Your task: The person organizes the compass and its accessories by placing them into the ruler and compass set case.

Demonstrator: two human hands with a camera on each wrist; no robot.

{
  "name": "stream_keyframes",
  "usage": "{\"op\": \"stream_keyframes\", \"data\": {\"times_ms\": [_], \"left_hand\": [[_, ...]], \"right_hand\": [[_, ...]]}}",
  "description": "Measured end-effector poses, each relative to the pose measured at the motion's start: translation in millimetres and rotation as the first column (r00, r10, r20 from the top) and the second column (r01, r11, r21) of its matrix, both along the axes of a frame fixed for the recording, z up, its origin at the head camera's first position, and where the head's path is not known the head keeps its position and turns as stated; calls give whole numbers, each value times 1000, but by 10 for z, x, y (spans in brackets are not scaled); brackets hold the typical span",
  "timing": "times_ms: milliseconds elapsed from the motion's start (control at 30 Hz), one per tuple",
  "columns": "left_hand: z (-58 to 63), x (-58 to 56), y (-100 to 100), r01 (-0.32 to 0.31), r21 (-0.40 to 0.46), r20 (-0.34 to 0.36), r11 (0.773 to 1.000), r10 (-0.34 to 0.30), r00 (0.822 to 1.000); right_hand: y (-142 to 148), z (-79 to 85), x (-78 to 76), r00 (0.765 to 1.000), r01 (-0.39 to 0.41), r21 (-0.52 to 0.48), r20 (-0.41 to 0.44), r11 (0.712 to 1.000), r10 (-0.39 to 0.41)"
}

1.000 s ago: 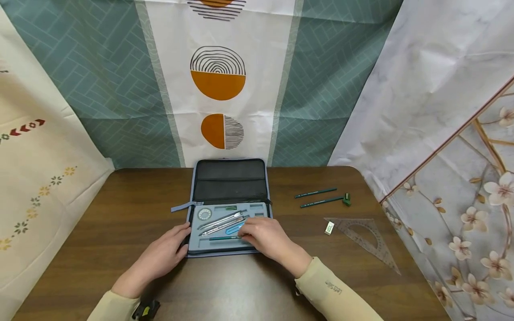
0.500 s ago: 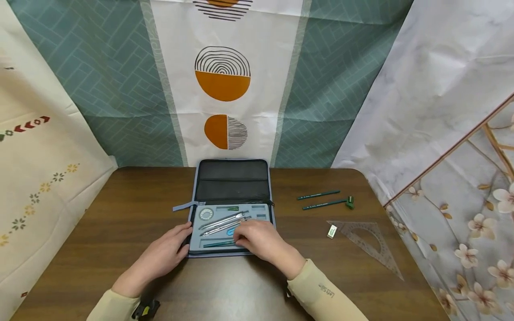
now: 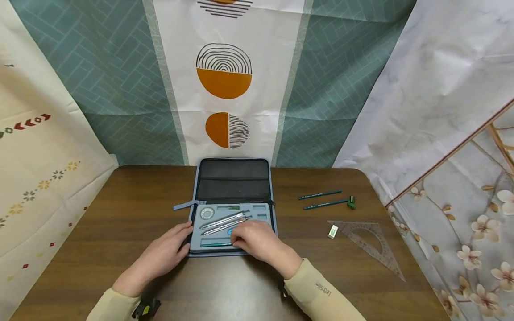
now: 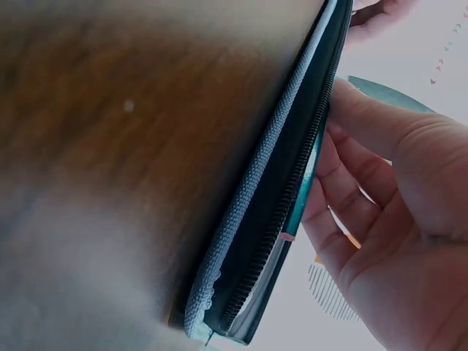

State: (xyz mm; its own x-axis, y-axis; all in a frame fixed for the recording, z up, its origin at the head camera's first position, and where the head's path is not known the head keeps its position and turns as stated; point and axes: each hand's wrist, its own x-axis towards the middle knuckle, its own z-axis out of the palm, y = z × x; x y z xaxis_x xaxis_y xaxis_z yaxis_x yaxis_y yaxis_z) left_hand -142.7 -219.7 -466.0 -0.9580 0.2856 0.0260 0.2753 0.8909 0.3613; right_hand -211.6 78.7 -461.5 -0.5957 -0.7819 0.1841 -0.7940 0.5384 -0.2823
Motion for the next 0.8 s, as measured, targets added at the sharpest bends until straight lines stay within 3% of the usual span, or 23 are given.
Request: {"op": "stream_keyframes", "data": {"times_ms": [800], "left_hand": [[-9, 16, 1, -1, 11, -2, 1000, 1, 1000]], "right_hand": [[-7, 3, 10, 999, 4, 16, 32, 1000, -5]]}}
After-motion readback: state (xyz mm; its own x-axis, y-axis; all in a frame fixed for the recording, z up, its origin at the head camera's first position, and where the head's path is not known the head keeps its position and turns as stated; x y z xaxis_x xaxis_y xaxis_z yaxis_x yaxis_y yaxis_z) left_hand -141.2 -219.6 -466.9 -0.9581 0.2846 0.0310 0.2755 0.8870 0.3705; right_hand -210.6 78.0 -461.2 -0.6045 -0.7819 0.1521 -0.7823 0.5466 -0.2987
